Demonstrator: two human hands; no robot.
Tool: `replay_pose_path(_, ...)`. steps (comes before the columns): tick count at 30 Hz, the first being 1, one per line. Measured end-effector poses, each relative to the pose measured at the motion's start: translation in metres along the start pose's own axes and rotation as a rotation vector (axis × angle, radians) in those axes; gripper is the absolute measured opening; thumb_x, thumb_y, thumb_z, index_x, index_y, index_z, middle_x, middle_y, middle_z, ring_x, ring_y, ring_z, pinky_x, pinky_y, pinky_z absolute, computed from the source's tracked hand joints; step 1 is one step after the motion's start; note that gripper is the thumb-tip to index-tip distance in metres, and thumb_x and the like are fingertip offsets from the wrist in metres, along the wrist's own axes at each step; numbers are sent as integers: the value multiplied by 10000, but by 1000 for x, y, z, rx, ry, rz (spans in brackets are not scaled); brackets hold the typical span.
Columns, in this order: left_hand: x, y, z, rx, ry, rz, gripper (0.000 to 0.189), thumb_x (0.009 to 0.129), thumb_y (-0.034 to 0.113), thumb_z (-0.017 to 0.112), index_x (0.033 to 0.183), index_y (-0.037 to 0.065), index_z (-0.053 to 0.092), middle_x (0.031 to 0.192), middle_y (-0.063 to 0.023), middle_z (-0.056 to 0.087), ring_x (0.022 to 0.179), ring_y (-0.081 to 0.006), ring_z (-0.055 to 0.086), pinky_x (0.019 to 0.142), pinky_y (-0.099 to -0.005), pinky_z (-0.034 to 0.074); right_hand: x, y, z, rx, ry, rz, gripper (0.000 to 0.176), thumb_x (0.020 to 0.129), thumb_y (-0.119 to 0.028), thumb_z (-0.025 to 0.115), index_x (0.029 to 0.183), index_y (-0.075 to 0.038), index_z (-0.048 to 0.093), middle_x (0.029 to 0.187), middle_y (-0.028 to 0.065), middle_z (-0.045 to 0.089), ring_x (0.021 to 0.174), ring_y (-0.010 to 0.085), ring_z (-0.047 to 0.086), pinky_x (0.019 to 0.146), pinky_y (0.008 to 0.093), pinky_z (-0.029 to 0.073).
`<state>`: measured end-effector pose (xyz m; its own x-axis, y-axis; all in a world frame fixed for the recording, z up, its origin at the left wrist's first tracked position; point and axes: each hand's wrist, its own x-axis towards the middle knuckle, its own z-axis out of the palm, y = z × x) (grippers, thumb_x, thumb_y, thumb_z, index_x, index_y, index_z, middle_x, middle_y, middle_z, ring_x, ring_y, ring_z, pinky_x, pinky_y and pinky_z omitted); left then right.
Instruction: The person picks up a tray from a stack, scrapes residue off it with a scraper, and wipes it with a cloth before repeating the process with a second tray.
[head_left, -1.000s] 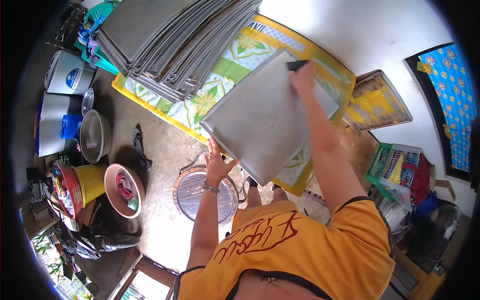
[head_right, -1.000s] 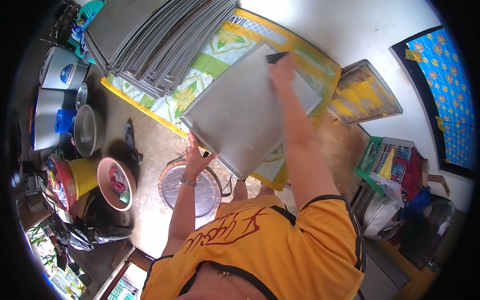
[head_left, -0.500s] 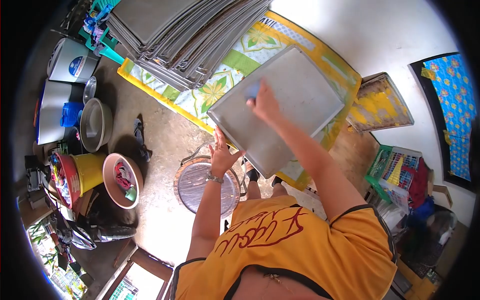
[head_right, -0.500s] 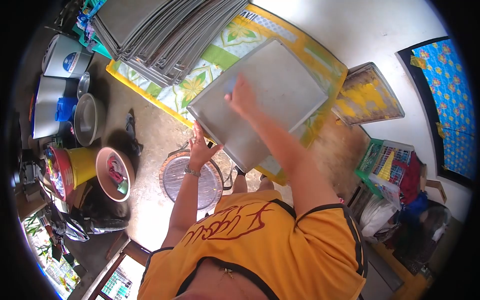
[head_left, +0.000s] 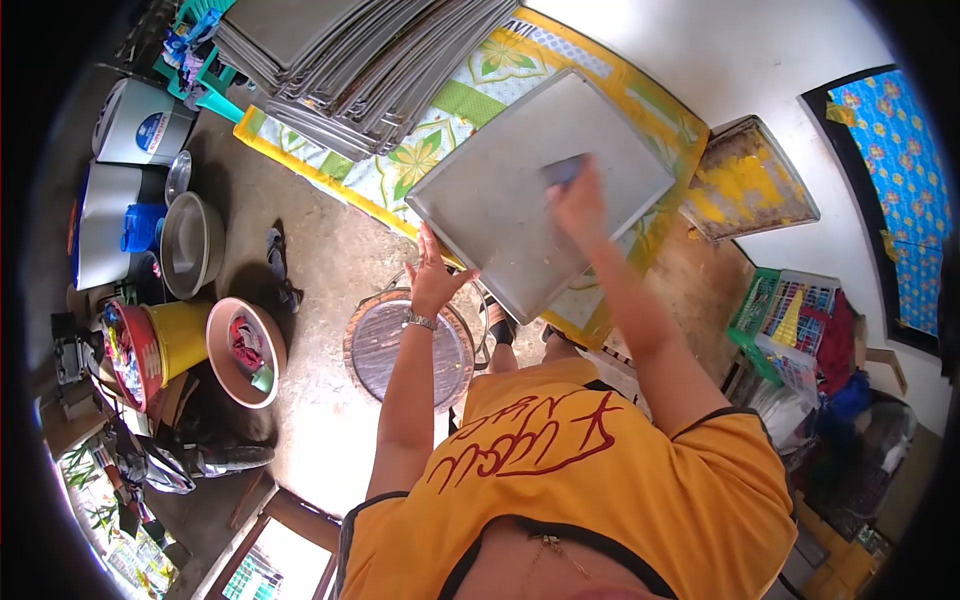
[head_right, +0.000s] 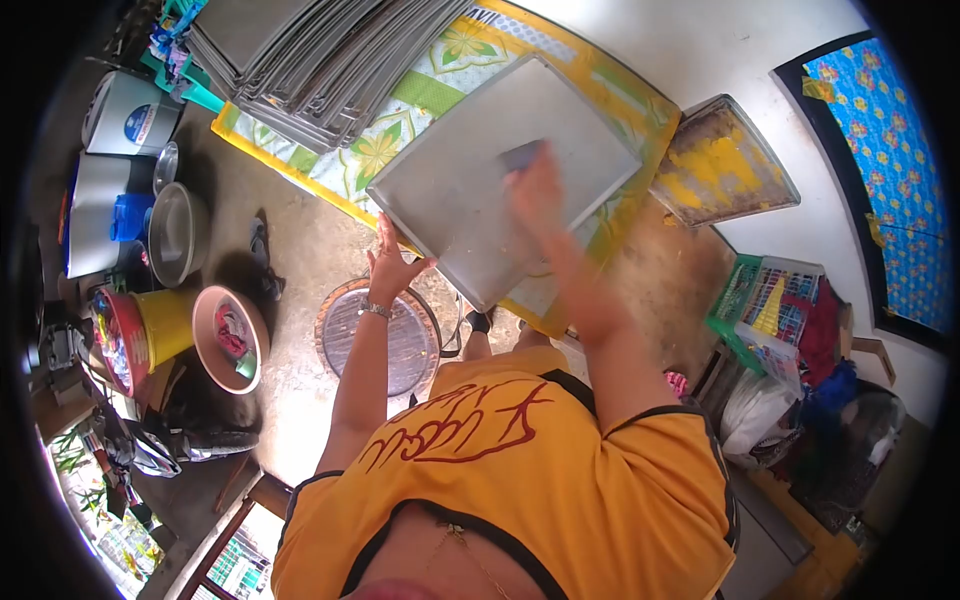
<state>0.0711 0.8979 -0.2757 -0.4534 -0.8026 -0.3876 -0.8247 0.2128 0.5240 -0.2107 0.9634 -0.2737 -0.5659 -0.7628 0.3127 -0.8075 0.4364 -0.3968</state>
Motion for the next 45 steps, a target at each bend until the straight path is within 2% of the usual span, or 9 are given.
replay_pose_path(2, -1, 3, -2, 5, -15, -23, 1404, 566, 642, 780, 1493, 63, -101, 1582, -122, 102, 1459, -259, 120, 1085, -651, 133, 42, 51, -32, 100, -109, 456, 793, 808, -209, 632, 1407, 120, 231, 1346, 311, 413, 1262, 415, 415, 1075, 455, 336)
replay_pose_path(21, 9, 19, -7, 107, -49, -123, 1462, 495, 597, 845, 1502, 111, -98, 1578, -112, 140, 1461, -243, 117, 1041, -717, 128, -75, -32, -38, 205, -456, 70, 881, 763, -204, 703, 1404, 124, 195, 1313, 301, 447, 1191, 417, 478, 991, 448, 418)
replay_pose_path(24, 9, 19, -7, 125, -67, -131, 1471, 487, 596, 849, 1501, 110, -99, 1578, -118, 131, 1462, -247, 105, 1039, -720, 125, -7, 92, -28, 158, 147, 62, 844, 779, -201, 663, 1412, 108, 198, 1324, 309, 435, 1204, 413, 471, 1008, 455, 402)
replay_pose_path(25, 9, 20, -7, 129, -69, -130, 1475, 483, 596, 851, 1501, 109, -99, 1579, -120, 127, 1463, -248, 102, 1039, -720, 125, 25, 98, -67, 252, -188, 534, 826, 785, -202, 643, 1417, 95, 202, 1323, 311, 435, 1205, 416, 468, 1018, 454, 395)
replay_pose_path(30, 18, 16, -6, 141, -86, -151, 1485, 472, 604, 852, 1501, 111, -99, 1583, -125, 95, 1464, -254, 82, 1041, -719, 118, -71, 45, 2, 152, -156, 32, 906, 768, -288, 672, 1449, 44, 174, 1337, 311, 413, 1214, 412, 458, 1041, 455, 371)
replay_pose_path(32, 15, 16, -4, 135, -84, -158, 1495, 468, 601, 856, 1499, 116, -113, 1586, -116, 78, 1465, -251, 73, 1044, -717, 116, -88, -25, -42, 203, -658, 22, 837, 806, -283, 632, 1455, 23, 199, 1356, 284, 409, 1239, 406, 435, 1061, 481, 338)
replay_pose_path(36, 14, 20, -6, 146, -93, -161, 1500, 475, 598, 857, 1494, 121, -135, 1589, -96, 69, 1465, -250, 72, 1036, -726, 112, -27, 96, -25, 141, -70, -30, 809, 839, -296, 613, 1435, 66, 204, 1370, 286, 404, 1228, 411, 448, 1028, 473, 386)
replay_pose_path(40, 17, 15, -5, 164, -109, -168, 1493, 487, 604, 851, 1492, 120, -142, 1592, -81, 66, 1466, -247, 67, 1026, -737, 112, 36, 126, -96, 152, -210, 531, 764, 823, -261, 607, 1402, 88, 252, 1327, 310, 441, 1199, 401, 479, 1038, 448, 382)
replay_pose_path(45, 19, 14, -3, 185, -112, -152, 1493, 486, 606, 850, 1493, 116, -138, 1594, -65, 62, 1466, -246, 65, 1020, -741, 115, -77, -14, -42, 168, -674, 77, 863, 760, -250, 675, 1446, 20, 227, 1369, 258, 410, 1209, 387, 467, 989, 489, 401)
